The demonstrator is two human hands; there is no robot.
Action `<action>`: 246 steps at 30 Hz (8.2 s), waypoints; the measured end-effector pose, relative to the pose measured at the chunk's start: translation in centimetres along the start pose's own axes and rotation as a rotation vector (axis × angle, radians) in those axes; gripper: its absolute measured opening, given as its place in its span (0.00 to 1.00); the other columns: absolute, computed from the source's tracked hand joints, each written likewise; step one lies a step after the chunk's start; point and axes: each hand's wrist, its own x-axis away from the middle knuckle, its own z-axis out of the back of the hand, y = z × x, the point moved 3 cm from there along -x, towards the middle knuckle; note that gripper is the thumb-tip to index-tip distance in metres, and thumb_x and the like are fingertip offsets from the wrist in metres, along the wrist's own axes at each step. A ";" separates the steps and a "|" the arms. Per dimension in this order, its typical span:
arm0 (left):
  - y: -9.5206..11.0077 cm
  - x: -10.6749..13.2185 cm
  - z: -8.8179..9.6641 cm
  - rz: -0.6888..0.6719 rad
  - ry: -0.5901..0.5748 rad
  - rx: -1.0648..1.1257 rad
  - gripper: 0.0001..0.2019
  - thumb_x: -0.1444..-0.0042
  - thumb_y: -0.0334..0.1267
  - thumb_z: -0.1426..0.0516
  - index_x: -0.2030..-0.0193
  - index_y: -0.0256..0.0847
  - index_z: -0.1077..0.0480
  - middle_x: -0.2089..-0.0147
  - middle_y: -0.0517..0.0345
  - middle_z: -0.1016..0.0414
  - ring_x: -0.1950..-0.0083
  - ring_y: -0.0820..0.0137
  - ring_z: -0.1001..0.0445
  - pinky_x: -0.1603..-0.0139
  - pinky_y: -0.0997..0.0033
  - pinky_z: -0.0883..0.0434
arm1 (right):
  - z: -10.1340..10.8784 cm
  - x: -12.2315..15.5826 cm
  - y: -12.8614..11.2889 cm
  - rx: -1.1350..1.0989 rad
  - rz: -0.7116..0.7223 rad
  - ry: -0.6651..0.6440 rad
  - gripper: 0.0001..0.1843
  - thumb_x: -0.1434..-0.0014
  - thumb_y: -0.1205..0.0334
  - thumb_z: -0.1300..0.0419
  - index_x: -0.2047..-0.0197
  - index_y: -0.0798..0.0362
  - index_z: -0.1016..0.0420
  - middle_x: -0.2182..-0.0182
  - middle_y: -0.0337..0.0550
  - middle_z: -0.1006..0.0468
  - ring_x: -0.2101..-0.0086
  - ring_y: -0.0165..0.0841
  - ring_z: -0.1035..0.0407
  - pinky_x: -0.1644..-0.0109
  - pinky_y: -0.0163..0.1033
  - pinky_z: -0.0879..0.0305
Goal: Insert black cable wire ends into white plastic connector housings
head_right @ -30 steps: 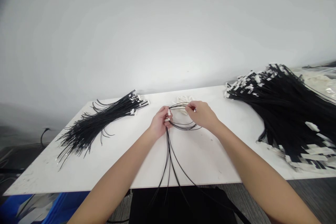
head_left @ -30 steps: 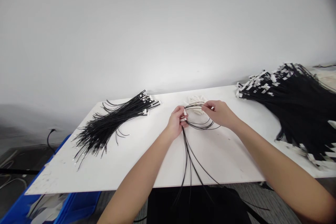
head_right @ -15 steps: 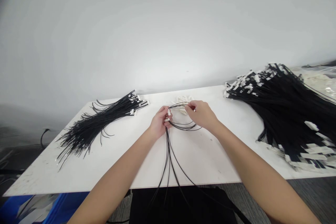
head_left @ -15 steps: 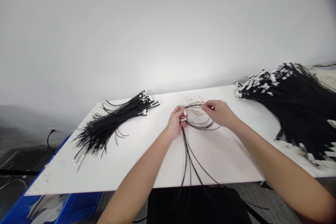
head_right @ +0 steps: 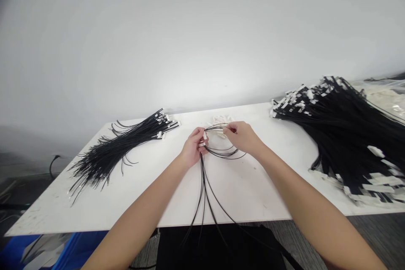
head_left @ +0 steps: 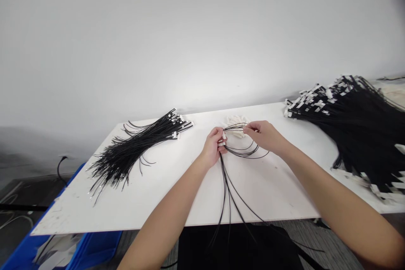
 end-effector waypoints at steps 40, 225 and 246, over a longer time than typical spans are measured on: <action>0.6 0.0 0.1 -0.022 -0.019 -0.044 0.14 0.55 0.45 0.39 0.68 0.39 0.37 0.76 0.63 0.41 0.81 0.82 0.45 0.86 0.84 0.52 | -1.1 1.0 -0.9 0.411 0.533 0.242 0.12 0.39 0.56 0.52 0.60 0.48 0.30 0.68 0.38 0.28 0.74 0.25 0.38 0.71 0.31 0.48; 1.5 0.3 -0.2 -0.081 -0.058 0.018 0.16 0.53 0.48 0.41 0.71 0.39 0.41 0.71 0.62 0.38 0.82 0.85 0.47 0.86 0.85 0.51 | 1.0 0.3 -0.9 -0.959 0.021 0.180 0.16 0.59 0.57 0.32 0.65 0.53 0.24 0.78 0.37 0.33 0.81 0.20 0.45 0.83 0.29 0.51; 1.9 0.6 -0.3 -0.044 -0.117 0.205 0.14 0.54 0.43 0.39 0.65 0.40 0.37 0.68 0.62 0.37 0.81 0.85 0.46 0.84 0.83 0.49 | 0.5 1.4 -1.6 -0.528 0.121 0.172 0.12 0.56 0.57 0.35 0.75 0.56 0.30 0.83 0.36 0.35 0.81 0.22 0.47 0.79 0.31 0.54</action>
